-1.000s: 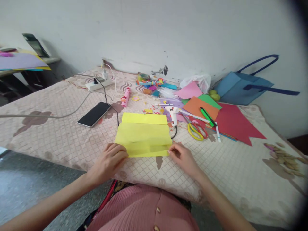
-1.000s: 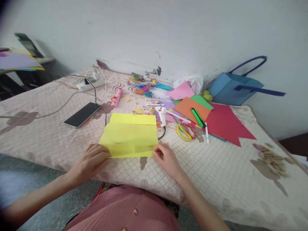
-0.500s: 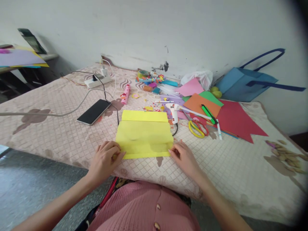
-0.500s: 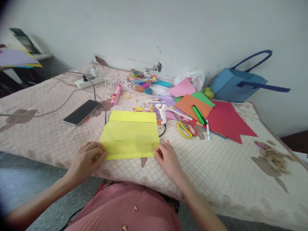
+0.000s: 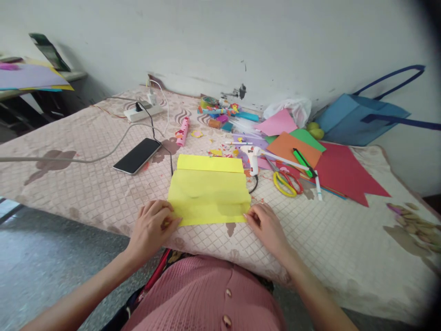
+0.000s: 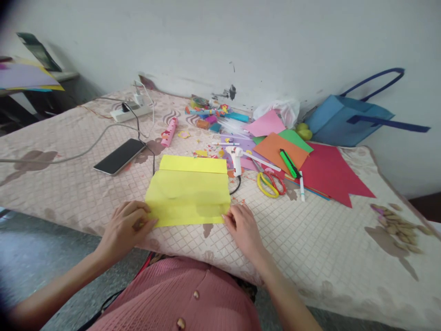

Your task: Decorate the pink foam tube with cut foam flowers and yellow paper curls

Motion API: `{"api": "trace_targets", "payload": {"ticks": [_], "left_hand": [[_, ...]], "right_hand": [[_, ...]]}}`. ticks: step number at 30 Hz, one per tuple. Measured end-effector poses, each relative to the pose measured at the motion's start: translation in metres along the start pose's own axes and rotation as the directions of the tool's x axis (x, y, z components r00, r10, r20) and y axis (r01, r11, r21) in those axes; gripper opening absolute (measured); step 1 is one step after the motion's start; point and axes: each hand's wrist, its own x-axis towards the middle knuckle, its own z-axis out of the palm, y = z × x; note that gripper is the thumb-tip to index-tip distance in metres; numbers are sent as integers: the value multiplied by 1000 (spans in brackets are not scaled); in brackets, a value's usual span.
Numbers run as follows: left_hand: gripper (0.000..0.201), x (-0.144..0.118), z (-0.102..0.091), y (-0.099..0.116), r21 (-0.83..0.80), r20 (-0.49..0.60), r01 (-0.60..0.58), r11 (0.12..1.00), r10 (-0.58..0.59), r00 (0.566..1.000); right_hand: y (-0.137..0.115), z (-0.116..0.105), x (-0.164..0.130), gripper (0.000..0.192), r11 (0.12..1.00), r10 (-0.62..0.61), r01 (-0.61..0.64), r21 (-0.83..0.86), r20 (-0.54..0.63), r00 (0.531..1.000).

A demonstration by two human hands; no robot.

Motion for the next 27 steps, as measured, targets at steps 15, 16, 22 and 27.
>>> {"api": "trace_targets", "payload": {"ticks": [15,16,22,27], "left_hand": [[58,4,-8,17,213,166,-399,892,370,914],[59,5,-7,16,225,168,-417,881,387,907],[57,9,-5,11,235,271,-555,798,494,826],[52,8,-6,7,222,275,-589,777,529,803]], "right_hand": [[2,1,-3,13,999,21,-20,28,-29,999],[2,1,-3,14,999,25,-24,30,-28,999],[4,1,-4,12,998,42,-40,54,-31,999],[4,0,-4,13,997,43,-41,62,-40,998]]}}
